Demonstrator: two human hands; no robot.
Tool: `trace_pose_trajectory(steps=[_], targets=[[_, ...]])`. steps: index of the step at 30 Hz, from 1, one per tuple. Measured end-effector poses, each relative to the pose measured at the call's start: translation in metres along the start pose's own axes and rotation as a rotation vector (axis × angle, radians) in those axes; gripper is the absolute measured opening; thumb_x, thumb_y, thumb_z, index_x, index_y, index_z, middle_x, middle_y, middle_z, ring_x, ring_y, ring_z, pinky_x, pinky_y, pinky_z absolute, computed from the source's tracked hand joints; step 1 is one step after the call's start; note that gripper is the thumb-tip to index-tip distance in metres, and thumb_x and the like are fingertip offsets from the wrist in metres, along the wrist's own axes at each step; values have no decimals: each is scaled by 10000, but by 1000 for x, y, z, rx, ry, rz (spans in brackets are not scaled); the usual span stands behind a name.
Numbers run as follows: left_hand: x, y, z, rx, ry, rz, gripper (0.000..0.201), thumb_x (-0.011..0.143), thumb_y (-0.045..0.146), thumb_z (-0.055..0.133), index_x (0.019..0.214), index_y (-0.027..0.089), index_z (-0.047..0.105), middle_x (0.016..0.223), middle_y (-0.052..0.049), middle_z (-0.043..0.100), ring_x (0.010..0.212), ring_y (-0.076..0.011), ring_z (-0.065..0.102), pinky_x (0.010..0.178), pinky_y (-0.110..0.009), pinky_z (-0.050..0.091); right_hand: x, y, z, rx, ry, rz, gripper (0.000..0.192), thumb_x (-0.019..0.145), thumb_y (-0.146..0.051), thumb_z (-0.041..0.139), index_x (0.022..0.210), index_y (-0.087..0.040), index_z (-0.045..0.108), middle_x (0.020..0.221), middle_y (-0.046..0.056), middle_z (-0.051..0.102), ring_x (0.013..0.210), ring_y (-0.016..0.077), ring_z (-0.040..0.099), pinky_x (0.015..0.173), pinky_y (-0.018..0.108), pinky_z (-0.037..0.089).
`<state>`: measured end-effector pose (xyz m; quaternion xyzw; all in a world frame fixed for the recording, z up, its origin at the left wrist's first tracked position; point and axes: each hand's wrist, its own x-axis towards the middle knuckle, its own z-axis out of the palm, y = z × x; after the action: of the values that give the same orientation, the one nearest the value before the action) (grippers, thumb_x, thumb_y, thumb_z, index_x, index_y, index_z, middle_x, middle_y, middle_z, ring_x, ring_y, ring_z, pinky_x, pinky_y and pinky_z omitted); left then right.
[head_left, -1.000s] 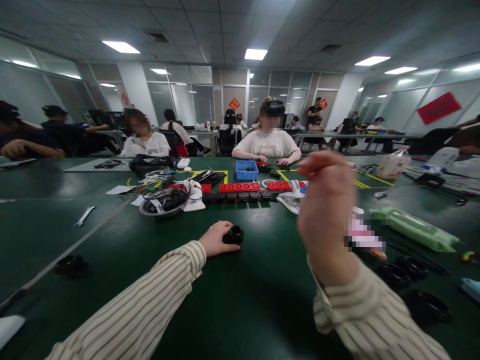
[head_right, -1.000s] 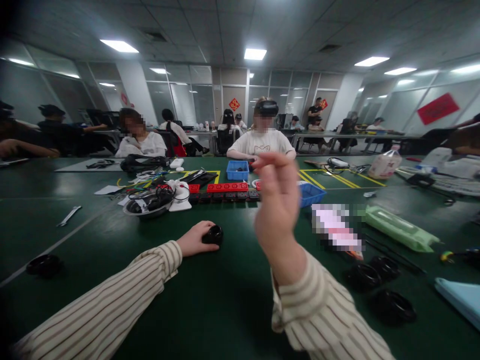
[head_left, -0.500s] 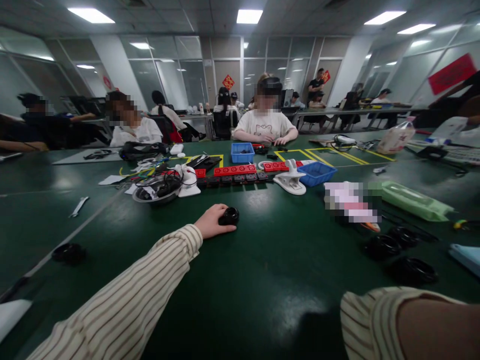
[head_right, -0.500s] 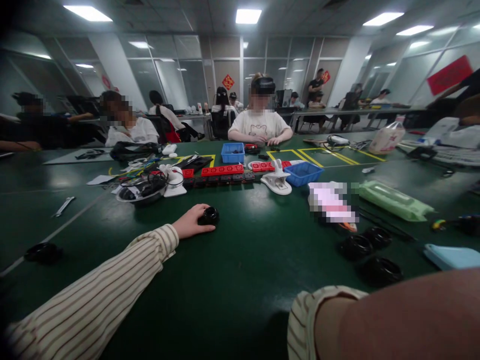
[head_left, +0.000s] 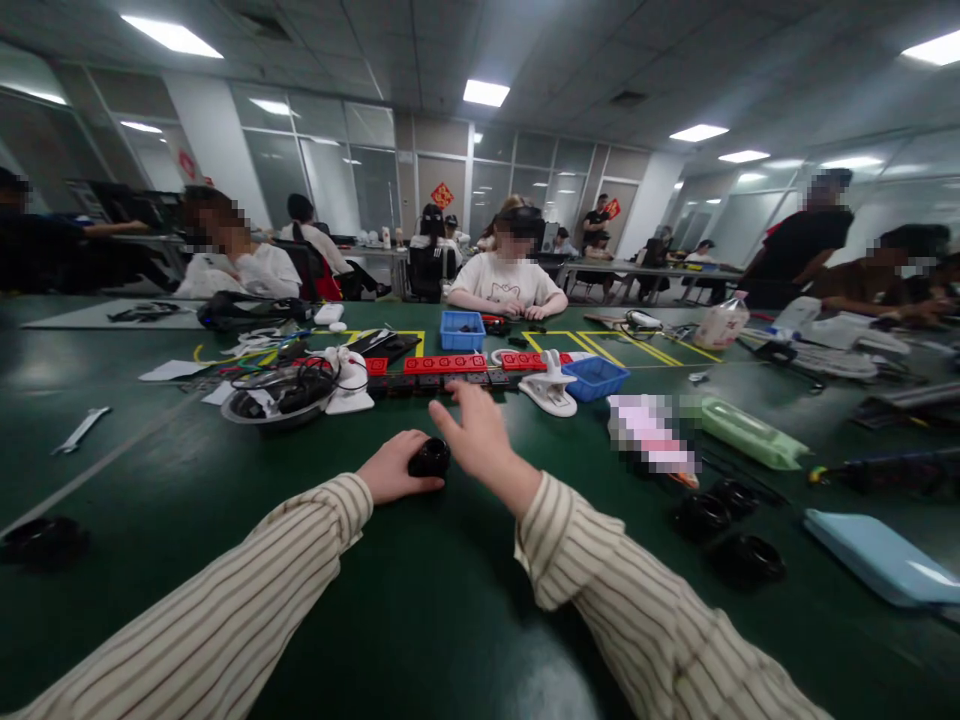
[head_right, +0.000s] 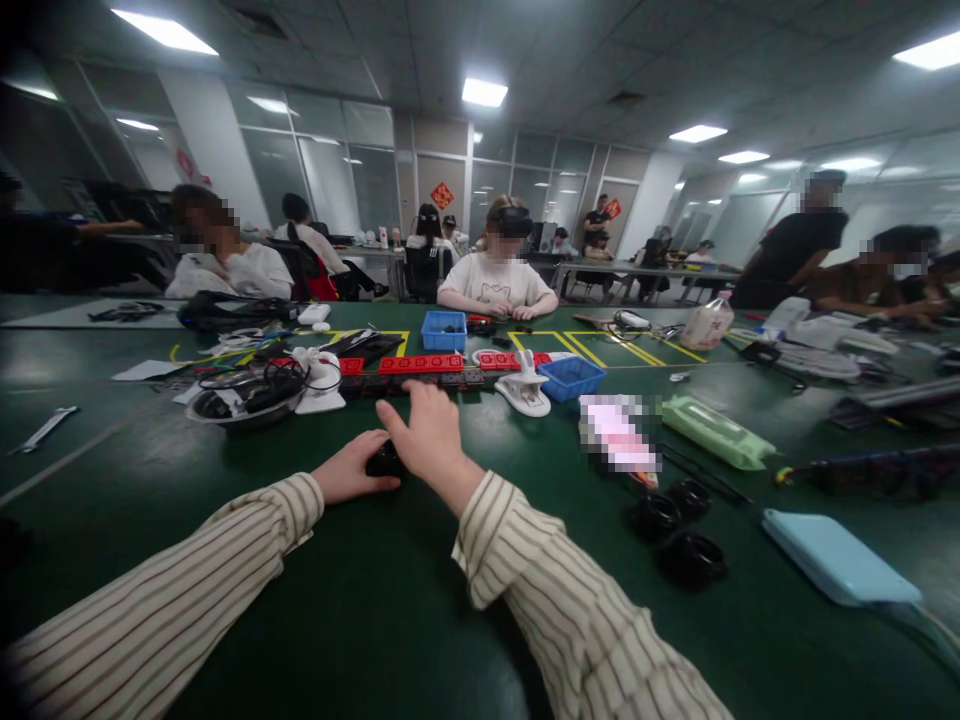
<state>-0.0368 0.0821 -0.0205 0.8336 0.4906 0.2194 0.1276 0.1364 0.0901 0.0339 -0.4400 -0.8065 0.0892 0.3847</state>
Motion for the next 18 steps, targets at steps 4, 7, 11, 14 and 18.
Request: trace_pose_trajectory(steps=[4, 7, 11, 14, 18], targets=[[0, 2, 0, 9, 53, -8, 456, 636, 466, 662, 961, 164, 557, 998, -78, 548, 957, -260, 504, 872, -404, 415, -19, 0, 23, -56, -19, 18, 382, 815, -493, 513, 1006, -163, 507, 969, 79, 536, 920, 224, 490, 796, 370, 376], [2, 1, 0, 8, 47, -16, 335, 631, 357, 664, 892, 168, 575, 968, -67, 549, 933, -244, 508, 861, -384, 420, -25, 2, 33, -83, -46, 15, 357, 758, -499, 578, 904, -180, 513, 926, 62, 528, 881, 217, 481, 768, 356, 366], [3, -3, -4, -41, 14, -4, 351, 621, 320, 661, 940, 192, 591, 1009, -55, 553, 976, -241, 499, 905, -376, 401, -23, 6, 29, -5, -151, -108, 217, 753, -328, 600, 909, -192, 537, 920, 35, 537, 898, 192, 478, 782, 331, 361], [4, -5, -6, -86, -33, 19, 362, 624, 336, 650, 954, 194, 602, 1027, -53, 563, 1001, -252, 496, 920, -386, 392, -23, 9, 25, 109, -225, -248, 201, 725, -153, 553, 919, -204, 555, 958, 6, 563, 929, 167, 484, 831, 311, 354], [3, -5, -3, -72, -25, 8, 495, 592, 378, 673, 1033, 182, 565, 1080, -73, 559, 1014, -276, 501, 918, -416, 389, -25, 9, 26, 177, -166, -241, 239, 752, -178, 546, 990, -195, 529, 988, 18, 570, 947, 173, 487, 859, 321, 349]])
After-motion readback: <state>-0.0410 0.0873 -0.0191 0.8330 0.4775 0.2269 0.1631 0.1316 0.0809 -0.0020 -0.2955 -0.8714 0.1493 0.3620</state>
